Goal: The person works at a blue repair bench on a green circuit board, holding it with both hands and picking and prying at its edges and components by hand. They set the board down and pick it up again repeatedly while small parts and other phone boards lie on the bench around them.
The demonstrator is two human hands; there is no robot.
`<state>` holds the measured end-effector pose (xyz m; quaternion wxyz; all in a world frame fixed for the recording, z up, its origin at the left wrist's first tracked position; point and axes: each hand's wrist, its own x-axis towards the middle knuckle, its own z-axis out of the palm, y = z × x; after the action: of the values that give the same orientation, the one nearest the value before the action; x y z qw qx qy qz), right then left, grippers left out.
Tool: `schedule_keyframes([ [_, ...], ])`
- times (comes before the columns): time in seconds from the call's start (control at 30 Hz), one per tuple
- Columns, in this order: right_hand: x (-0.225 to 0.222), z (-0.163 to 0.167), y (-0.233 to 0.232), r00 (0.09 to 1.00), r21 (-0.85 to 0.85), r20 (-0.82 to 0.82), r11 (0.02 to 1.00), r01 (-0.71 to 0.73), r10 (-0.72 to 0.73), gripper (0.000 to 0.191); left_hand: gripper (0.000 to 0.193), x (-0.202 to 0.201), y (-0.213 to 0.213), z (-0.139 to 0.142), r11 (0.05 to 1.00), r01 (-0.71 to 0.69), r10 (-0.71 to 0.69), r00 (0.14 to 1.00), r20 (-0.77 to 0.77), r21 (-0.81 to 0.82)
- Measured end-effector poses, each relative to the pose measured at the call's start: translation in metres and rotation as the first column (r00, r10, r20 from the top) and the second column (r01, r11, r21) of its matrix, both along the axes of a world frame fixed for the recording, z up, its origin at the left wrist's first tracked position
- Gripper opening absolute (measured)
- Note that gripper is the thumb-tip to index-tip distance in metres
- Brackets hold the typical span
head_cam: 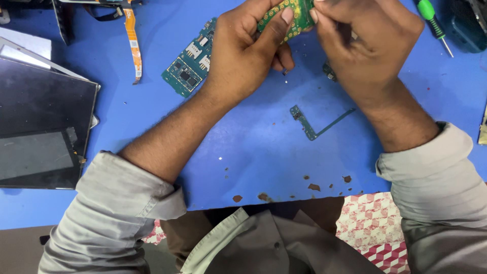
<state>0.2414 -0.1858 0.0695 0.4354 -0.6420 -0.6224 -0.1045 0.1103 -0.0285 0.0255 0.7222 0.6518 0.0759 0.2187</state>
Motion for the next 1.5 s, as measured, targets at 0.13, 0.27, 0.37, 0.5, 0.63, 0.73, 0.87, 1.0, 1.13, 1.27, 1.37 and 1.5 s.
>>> schedule_keyframes([
  [0.13,0.006,0.005,-0.001,0.999,-0.014,0.037,1.000,0.023,-0.022,0.011,0.025,0.000,0.001,-0.001,0.999,0.017,-0.015,0.999,0.043,-0.028],
  [0.27,0.010,0.009,-0.003,0.993,-0.043,0.080,0.995,0.087,-0.084,0.010,0.025,-0.001,0.001,-0.001,1.000,0.005,-0.005,0.999,0.042,-0.016],
  [0.37,0.008,0.009,-0.005,0.994,-0.042,0.099,0.997,0.059,-0.055,0.009,0.026,-0.001,0.001,0.000,0.999,0.018,-0.017,0.999,0.046,-0.026],
  [0.5,0.010,0.010,-0.005,0.993,-0.044,0.112,0.998,0.051,-0.046,0.007,0.027,-0.001,0.001,0.000,0.999,0.025,-0.024,0.998,0.053,-0.023],
  [0.63,0.015,0.011,-0.005,0.991,-0.042,0.115,0.996,0.078,-0.073,0.006,0.026,-0.001,0.001,-0.001,1.000,0.012,-0.012,0.999,0.037,0.001],
  [0.73,0.016,0.010,-0.005,0.989,-0.023,0.136,0.998,0.064,-0.061,0.006,0.027,-0.001,-0.001,0.000,1.000,0.006,-0.005,0.998,0.058,-0.020],
  [0.87,0.017,0.012,-0.006,0.989,-0.025,0.125,0.996,0.083,-0.079,0.006,0.027,0.001,-0.001,0.001,1.000,-0.014,0.016,0.998,0.054,-0.024],
  [1.0,0.016,0.012,-0.009,0.987,-0.018,0.143,0.997,0.071,-0.068,0.010,0.026,0.001,0.000,0.002,1.000,-0.015,0.015,1.000,0.023,-0.005],
  [1.13,0.019,0.004,-0.011,0.983,-0.011,0.162,0.996,0.083,-0.080,0.006,0.023,0.000,0.000,0.003,0.999,-0.006,0.007,0.999,0.043,-0.035],
  [1.27,0.032,-0.003,-0.015,0.934,0.032,0.144,0.944,0.327,-0.328,0.017,0.023,0.000,0.000,0.004,0.999,0.009,-0.007,0.998,0.060,-0.035],
  [1.37,0.034,-0.010,-0.017,0.918,0.029,0.091,0.922,0.385,-0.386,0.026,0.022,0.000,0.001,0.004,0.999,0.032,-0.031,0.997,0.067,-0.016],
  [1.5,0.033,-0.013,-0.016,0.948,0.038,0.074,0.951,0.307,-0.309,0.025,0.021,0.000,0.002,0.002,0.999,0.040,-0.039,0.998,0.050,-0.016],
])
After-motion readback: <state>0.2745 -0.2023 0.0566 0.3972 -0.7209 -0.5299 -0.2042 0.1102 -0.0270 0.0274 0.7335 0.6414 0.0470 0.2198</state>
